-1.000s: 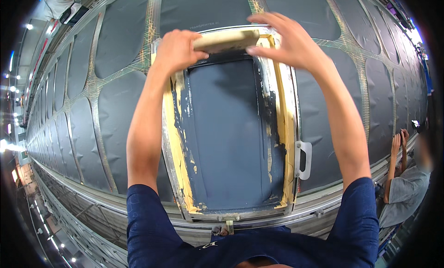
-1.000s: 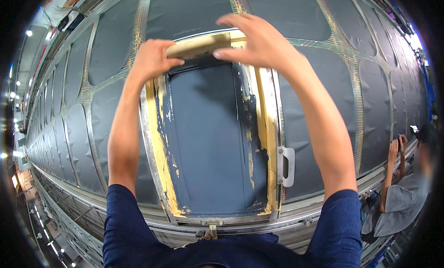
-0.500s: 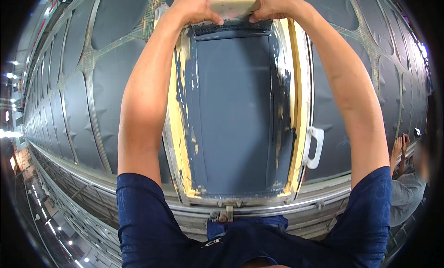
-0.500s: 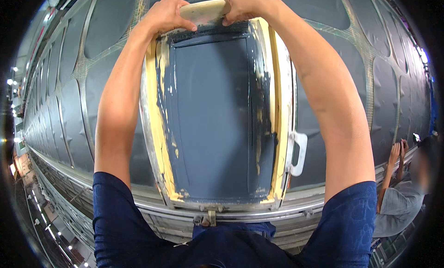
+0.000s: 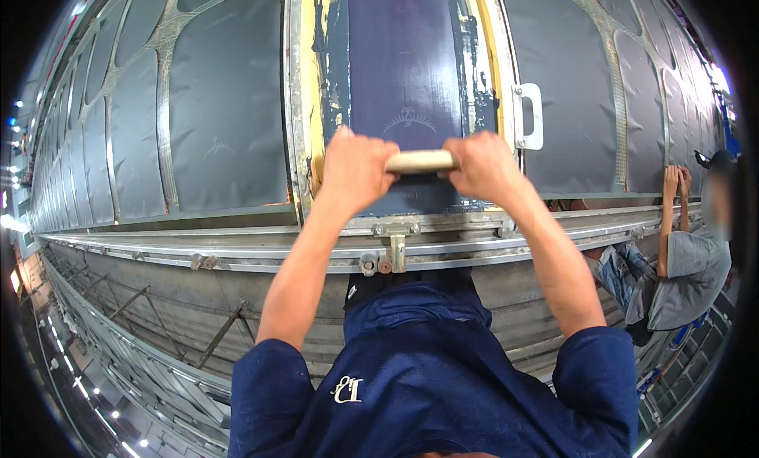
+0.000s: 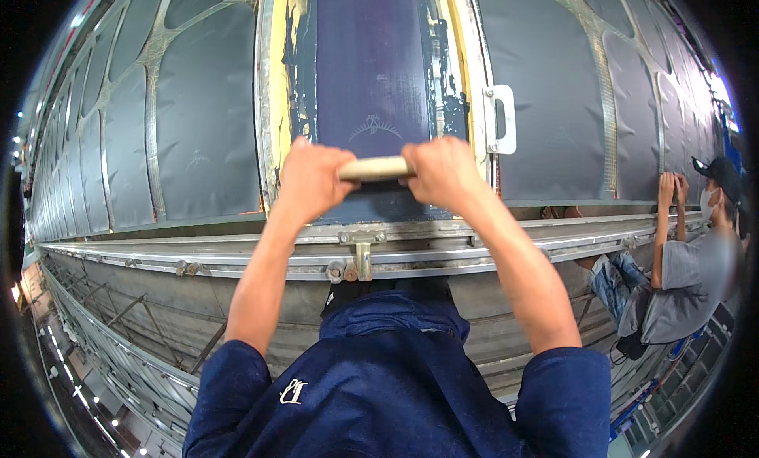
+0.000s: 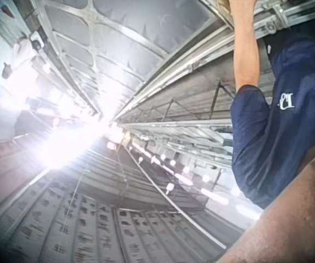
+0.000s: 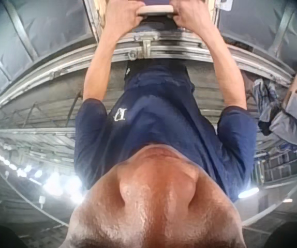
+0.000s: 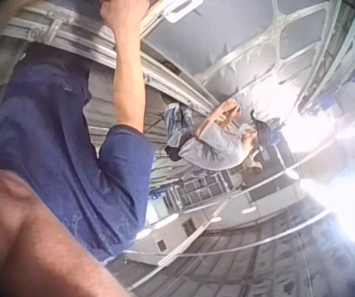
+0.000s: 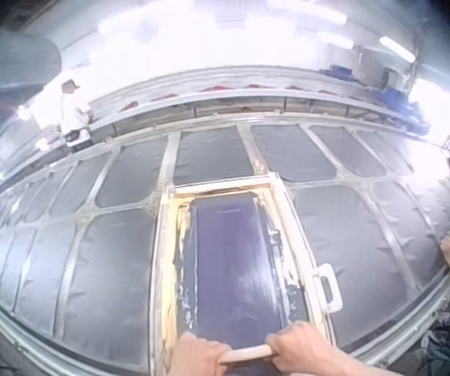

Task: The person uses a squeegee to pull ink across a screen printing frame mounted on a large curved surface. They repeatedly lift and reposition the frame to cover different sections of the surface, maintaining consistent pressure and motion throughout.

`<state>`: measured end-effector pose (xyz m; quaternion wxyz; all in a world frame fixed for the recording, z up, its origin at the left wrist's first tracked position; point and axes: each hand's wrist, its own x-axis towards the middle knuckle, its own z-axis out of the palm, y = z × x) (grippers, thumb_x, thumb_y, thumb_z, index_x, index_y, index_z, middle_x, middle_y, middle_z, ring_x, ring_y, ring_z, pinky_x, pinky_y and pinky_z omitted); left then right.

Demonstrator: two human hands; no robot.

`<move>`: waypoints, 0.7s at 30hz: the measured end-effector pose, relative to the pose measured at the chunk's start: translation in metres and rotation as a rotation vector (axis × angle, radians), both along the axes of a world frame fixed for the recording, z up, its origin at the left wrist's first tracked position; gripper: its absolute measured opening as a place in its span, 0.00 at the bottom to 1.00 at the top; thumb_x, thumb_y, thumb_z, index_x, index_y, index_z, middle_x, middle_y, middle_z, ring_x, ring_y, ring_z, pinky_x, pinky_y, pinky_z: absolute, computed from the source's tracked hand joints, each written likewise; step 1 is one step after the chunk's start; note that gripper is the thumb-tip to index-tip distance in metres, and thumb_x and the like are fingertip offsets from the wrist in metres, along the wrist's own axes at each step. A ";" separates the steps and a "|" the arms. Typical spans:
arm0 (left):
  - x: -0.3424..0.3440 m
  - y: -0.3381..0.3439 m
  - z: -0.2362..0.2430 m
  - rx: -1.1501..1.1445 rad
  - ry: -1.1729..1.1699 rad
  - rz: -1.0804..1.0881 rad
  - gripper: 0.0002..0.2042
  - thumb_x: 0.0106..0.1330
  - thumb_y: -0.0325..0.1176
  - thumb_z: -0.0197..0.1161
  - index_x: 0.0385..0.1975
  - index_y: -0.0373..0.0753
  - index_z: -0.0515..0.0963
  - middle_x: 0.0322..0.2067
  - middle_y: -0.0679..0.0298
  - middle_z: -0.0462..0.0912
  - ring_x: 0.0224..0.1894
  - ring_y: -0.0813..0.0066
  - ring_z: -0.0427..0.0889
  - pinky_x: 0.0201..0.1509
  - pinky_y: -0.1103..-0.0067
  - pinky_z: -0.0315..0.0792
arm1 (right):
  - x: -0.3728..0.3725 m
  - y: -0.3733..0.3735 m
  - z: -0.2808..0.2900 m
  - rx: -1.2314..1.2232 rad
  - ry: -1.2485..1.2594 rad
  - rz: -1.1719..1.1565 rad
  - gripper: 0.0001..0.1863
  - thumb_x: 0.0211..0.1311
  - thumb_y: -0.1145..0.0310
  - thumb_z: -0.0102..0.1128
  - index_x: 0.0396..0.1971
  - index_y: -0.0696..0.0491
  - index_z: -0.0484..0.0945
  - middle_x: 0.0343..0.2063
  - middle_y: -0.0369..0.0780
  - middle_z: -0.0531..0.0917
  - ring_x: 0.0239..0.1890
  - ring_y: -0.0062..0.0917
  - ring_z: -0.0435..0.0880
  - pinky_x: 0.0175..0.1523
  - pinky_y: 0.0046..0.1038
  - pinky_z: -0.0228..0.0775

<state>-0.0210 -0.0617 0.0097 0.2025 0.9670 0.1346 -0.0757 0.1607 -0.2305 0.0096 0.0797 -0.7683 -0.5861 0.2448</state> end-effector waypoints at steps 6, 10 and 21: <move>-0.030 -0.028 0.008 0.163 -0.141 -0.020 0.10 0.53 0.41 0.76 0.31 0.49 0.83 0.29 0.71 0.84 0.39 0.71 0.84 0.47 0.68 0.64 | -0.024 -0.028 0.008 0.288 -0.011 -0.041 0.12 0.49 0.63 0.75 0.33 0.50 0.86 0.28 0.42 0.86 0.37 0.39 0.85 0.51 0.39 0.73; 0.009 0.013 0.015 0.064 0.037 -0.067 0.11 0.53 0.44 0.77 0.31 0.48 0.84 0.28 0.69 0.85 0.38 0.67 0.85 0.49 0.66 0.66 | 0.019 0.006 0.023 -0.021 -0.003 0.056 0.13 0.49 0.59 0.77 0.33 0.50 0.88 0.26 0.43 0.86 0.37 0.42 0.86 0.52 0.39 0.75; 0.257 0.275 0.005 0.059 -0.078 0.026 0.22 0.47 0.46 0.80 0.42 0.45 0.88 0.32 0.53 0.89 0.42 0.51 0.87 0.49 0.63 0.79 | 0.273 0.273 0.006 -0.046 0.122 -0.005 0.24 0.43 0.56 0.78 0.39 0.55 0.88 0.29 0.47 0.89 0.35 0.40 0.89 0.45 0.37 0.80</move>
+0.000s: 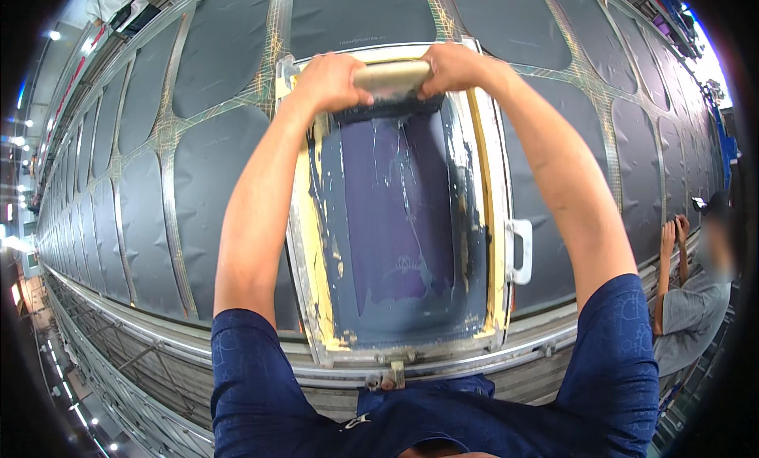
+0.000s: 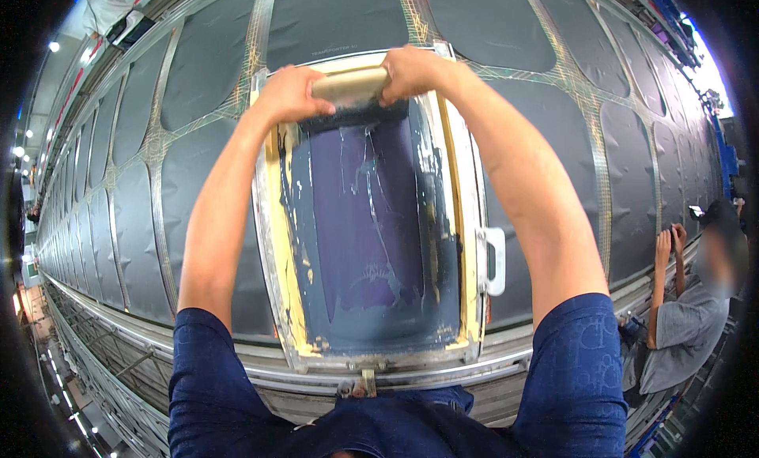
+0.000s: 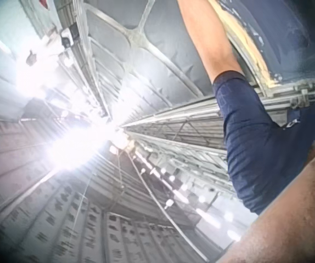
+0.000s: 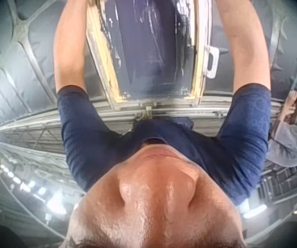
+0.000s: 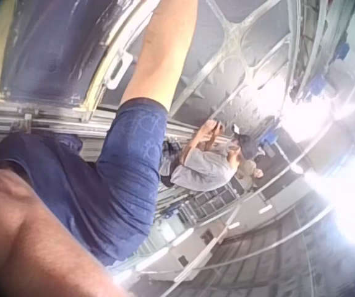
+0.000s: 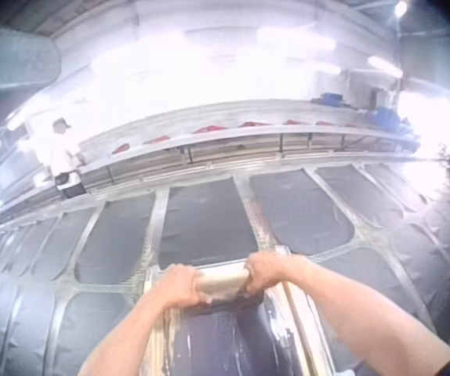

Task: The person uses a squeegee to pull ink across a screen printing frame mounted on a large curved surface. They repeatedly lift and reposition the frame to cover different sections of the surface, maintaining consistent pressure and motion throughout.

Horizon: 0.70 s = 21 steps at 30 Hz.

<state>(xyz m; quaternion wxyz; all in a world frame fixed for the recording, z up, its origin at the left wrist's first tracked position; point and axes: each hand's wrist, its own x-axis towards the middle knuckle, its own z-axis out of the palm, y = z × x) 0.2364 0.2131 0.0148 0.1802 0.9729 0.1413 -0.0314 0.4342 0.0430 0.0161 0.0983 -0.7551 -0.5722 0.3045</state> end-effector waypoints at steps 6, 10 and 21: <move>0.053 0.057 -0.020 -0.008 0.055 0.027 0.27 0.44 0.49 0.82 0.45 0.45 0.88 0.36 0.53 0.90 0.43 0.53 0.88 0.51 0.65 0.79 | 0.057 0.058 -0.029 0.063 0.012 0.080 0.22 0.45 0.61 0.79 0.39 0.58 0.87 0.27 0.44 0.88 0.30 0.32 0.87 0.40 0.31 0.78; 0.061 0.040 -0.001 -0.033 0.054 0.004 0.21 0.47 0.44 0.80 0.42 0.45 0.88 0.35 0.52 0.89 0.42 0.52 0.88 0.49 0.65 0.80 | 0.059 0.042 -0.022 0.067 0.067 0.011 0.19 0.45 0.61 0.75 0.36 0.58 0.88 0.26 0.45 0.89 0.29 0.32 0.87 0.38 0.34 0.77; -0.021 -0.021 -0.020 0.124 -0.060 0.020 0.21 0.45 0.45 0.80 0.39 0.45 0.89 0.34 0.52 0.89 0.39 0.52 0.88 0.47 0.63 0.80 | -0.022 -0.021 -0.022 0.162 -0.051 0.048 0.19 0.44 0.58 0.75 0.34 0.57 0.88 0.26 0.50 0.88 0.29 0.41 0.87 0.38 0.40 0.78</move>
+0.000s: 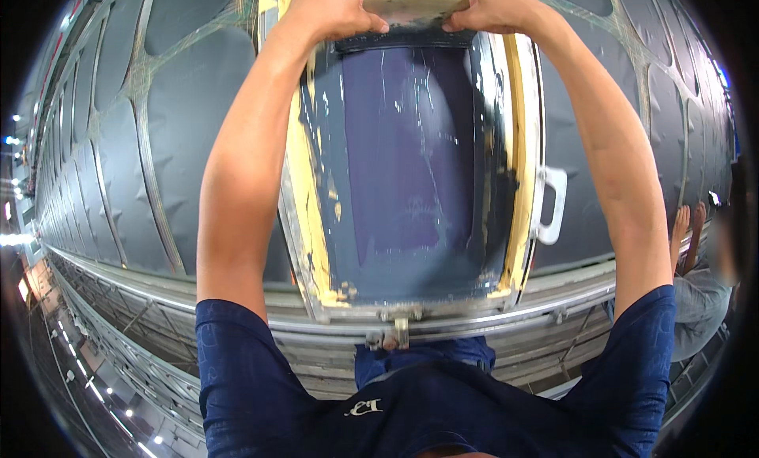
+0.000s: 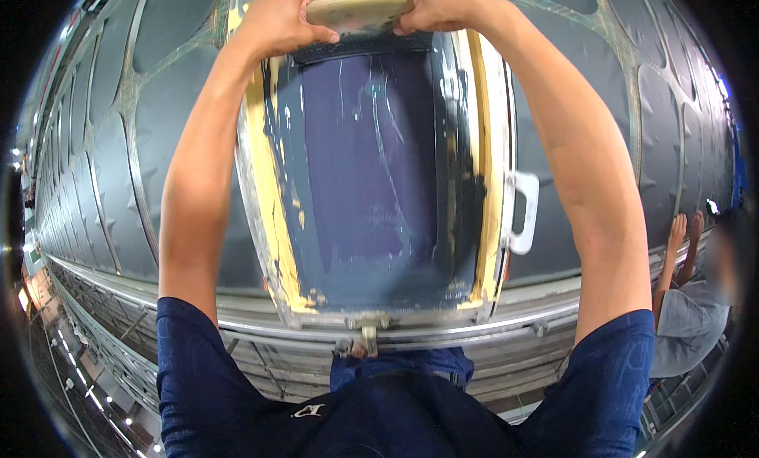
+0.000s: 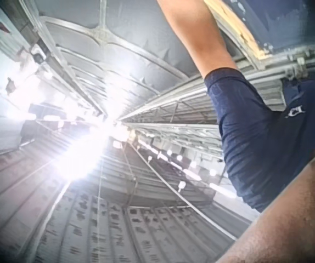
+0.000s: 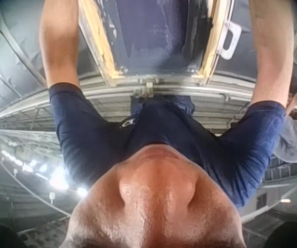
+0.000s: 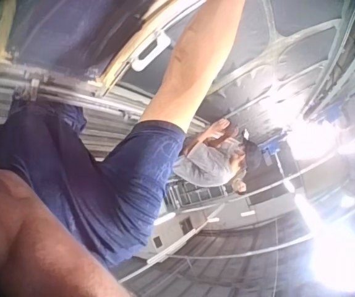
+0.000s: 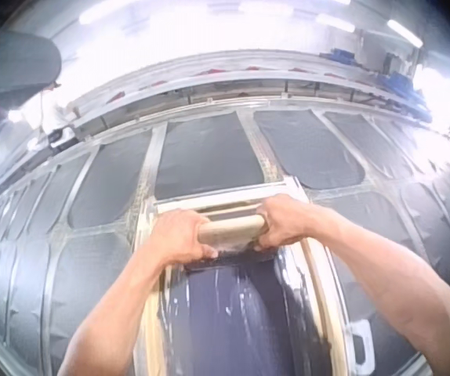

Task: The person uses a squeegee to pull ink across a screen printing frame mounted on a large curved surface. They repeatedly lift and reposition the frame to cover different sections of the surface, maintaining consistent pressure and motion throughout.

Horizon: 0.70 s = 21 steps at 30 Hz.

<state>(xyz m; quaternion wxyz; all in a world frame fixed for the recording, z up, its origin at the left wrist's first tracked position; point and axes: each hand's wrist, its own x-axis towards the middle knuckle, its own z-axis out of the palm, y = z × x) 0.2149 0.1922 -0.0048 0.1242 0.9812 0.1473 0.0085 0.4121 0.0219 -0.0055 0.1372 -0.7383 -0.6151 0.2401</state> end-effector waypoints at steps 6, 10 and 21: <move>-0.110 -0.119 0.011 -0.080 0.119 -0.044 0.17 0.50 0.47 0.78 0.40 0.50 0.88 0.34 0.61 0.90 0.40 0.59 0.88 0.51 0.66 0.75 | -0.115 -0.123 0.003 -0.024 -0.002 -0.033 0.16 0.49 0.63 0.76 0.35 0.57 0.87 0.25 0.50 0.86 0.31 0.45 0.88 0.41 0.40 0.79; -0.200 -0.210 0.013 -0.164 0.099 -0.038 0.11 0.48 0.39 0.78 0.29 0.47 0.84 0.26 0.63 0.86 0.33 0.60 0.85 0.47 0.64 0.71 | -0.204 -0.214 0.011 -0.077 0.051 -0.043 0.12 0.49 0.66 0.75 0.31 0.56 0.86 0.23 0.49 0.85 0.31 0.47 0.86 0.44 0.42 0.78; -0.254 -0.277 0.030 -0.027 -0.106 -0.034 0.14 0.48 0.37 0.78 0.34 0.47 0.84 0.34 0.70 0.84 0.39 0.69 0.80 0.49 0.69 0.65 | -0.155 -0.272 0.003 0.365 -0.163 -0.767 0.27 0.63 0.49 0.69 0.53 0.54 0.83 0.44 0.50 0.87 0.51 0.46 0.84 0.57 0.42 0.74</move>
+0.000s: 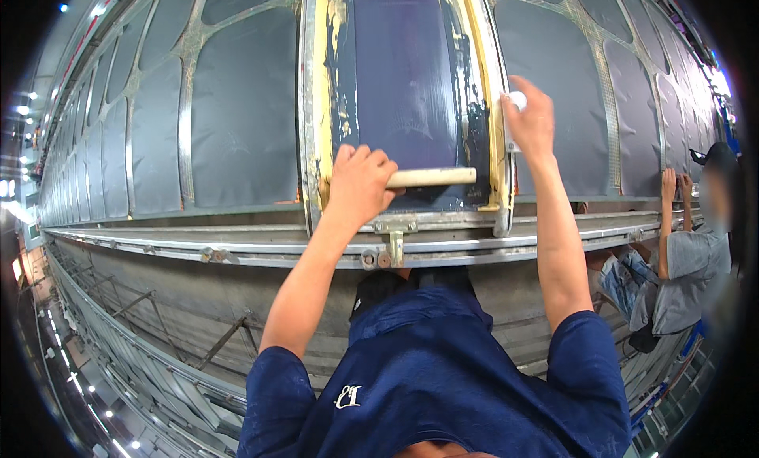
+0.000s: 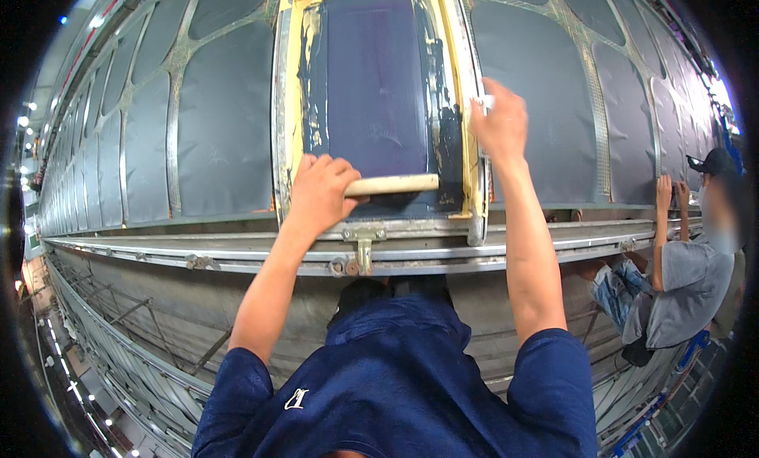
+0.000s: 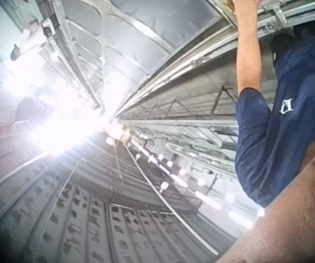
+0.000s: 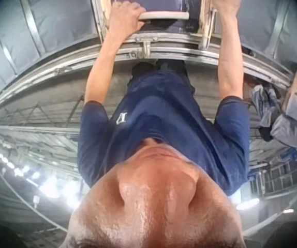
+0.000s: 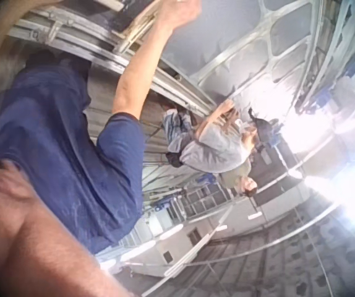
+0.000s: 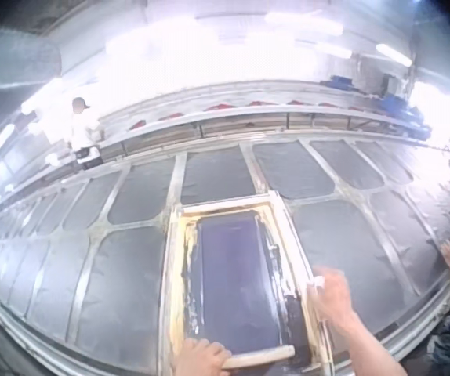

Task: The person uses a squeegee to pull ink across a screen printing frame mounted on a large curved surface. They repeatedly lift and reposition the frame to cover different sections of the surface, maintaining consistent pressure and motion throughout.

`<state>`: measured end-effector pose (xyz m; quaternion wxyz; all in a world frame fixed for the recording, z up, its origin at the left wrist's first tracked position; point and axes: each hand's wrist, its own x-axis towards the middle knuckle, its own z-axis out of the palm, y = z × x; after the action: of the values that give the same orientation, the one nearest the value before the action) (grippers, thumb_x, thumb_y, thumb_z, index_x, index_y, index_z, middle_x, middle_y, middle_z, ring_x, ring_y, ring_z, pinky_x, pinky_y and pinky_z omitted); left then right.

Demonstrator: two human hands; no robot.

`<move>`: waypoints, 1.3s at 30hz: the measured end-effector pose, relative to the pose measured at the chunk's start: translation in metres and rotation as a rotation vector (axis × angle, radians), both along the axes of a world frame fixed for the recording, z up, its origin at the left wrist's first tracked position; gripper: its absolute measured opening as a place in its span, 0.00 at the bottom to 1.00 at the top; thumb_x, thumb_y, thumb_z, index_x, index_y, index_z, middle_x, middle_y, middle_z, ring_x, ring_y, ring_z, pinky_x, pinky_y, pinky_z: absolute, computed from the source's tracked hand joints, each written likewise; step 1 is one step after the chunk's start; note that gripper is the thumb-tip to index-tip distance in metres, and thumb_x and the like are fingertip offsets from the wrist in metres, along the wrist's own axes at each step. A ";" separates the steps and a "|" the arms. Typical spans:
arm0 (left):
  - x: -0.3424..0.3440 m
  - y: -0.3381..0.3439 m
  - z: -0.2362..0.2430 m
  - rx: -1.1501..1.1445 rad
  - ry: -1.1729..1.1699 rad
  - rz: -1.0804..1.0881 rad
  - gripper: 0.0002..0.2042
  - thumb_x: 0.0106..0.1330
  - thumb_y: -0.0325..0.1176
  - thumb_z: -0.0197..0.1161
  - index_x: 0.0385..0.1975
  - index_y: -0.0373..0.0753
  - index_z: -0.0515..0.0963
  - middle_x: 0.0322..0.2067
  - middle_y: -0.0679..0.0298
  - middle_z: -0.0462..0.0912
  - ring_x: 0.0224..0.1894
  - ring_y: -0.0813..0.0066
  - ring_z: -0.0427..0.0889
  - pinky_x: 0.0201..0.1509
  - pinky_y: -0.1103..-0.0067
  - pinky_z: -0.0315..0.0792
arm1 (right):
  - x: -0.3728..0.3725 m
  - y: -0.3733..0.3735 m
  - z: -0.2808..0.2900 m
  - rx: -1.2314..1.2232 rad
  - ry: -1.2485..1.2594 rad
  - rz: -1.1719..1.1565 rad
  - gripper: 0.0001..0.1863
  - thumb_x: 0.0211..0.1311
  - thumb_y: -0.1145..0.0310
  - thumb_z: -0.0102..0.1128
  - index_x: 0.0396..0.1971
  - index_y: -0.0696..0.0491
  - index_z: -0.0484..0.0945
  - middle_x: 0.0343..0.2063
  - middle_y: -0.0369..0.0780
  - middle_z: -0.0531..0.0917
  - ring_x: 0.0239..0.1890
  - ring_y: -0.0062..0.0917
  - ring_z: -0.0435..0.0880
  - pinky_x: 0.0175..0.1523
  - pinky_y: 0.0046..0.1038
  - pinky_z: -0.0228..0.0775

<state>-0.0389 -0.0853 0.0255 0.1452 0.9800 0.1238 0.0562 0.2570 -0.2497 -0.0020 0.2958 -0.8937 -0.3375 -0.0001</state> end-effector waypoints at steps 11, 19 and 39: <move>-0.028 0.000 -0.006 -0.068 0.012 0.043 0.17 0.42 0.29 0.73 0.37 0.46 0.83 0.37 0.71 0.84 0.40 0.69 0.82 0.48 0.69 0.68 | 0.023 0.004 -0.005 0.000 0.212 -0.314 0.17 0.68 0.52 0.65 0.40 0.53 0.85 0.27 0.41 0.87 0.30 0.23 0.82 0.40 0.32 0.73; -0.111 0.078 0.012 -0.085 -0.063 0.146 0.16 0.44 0.28 0.73 0.36 0.48 0.85 0.37 0.71 0.87 0.38 0.67 0.84 0.45 0.67 0.68 | -0.065 0.095 0.005 0.235 0.257 -0.237 0.14 0.68 0.57 0.65 0.38 0.54 0.85 0.29 0.39 0.87 0.30 0.24 0.83 0.40 0.31 0.74; -0.313 0.196 -0.011 0.104 -0.175 0.017 0.21 0.38 0.22 0.68 0.38 0.43 0.83 0.40 0.73 0.86 0.32 0.71 0.77 0.42 0.71 0.64 | -0.232 0.256 -0.030 0.179 0.380 -0.308 0.13 0.65 0.56 0.65 0.39 0.51 0.84 0.33 0.44 0.90 0.37 0.39 0.89 0.48 0.37 0.77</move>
<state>-0.3522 0.1103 0.0143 0.1041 0.9764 0.1160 0.1493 0.0246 0.0063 -0.0318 0.4281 -0.8888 -0.1345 0.0929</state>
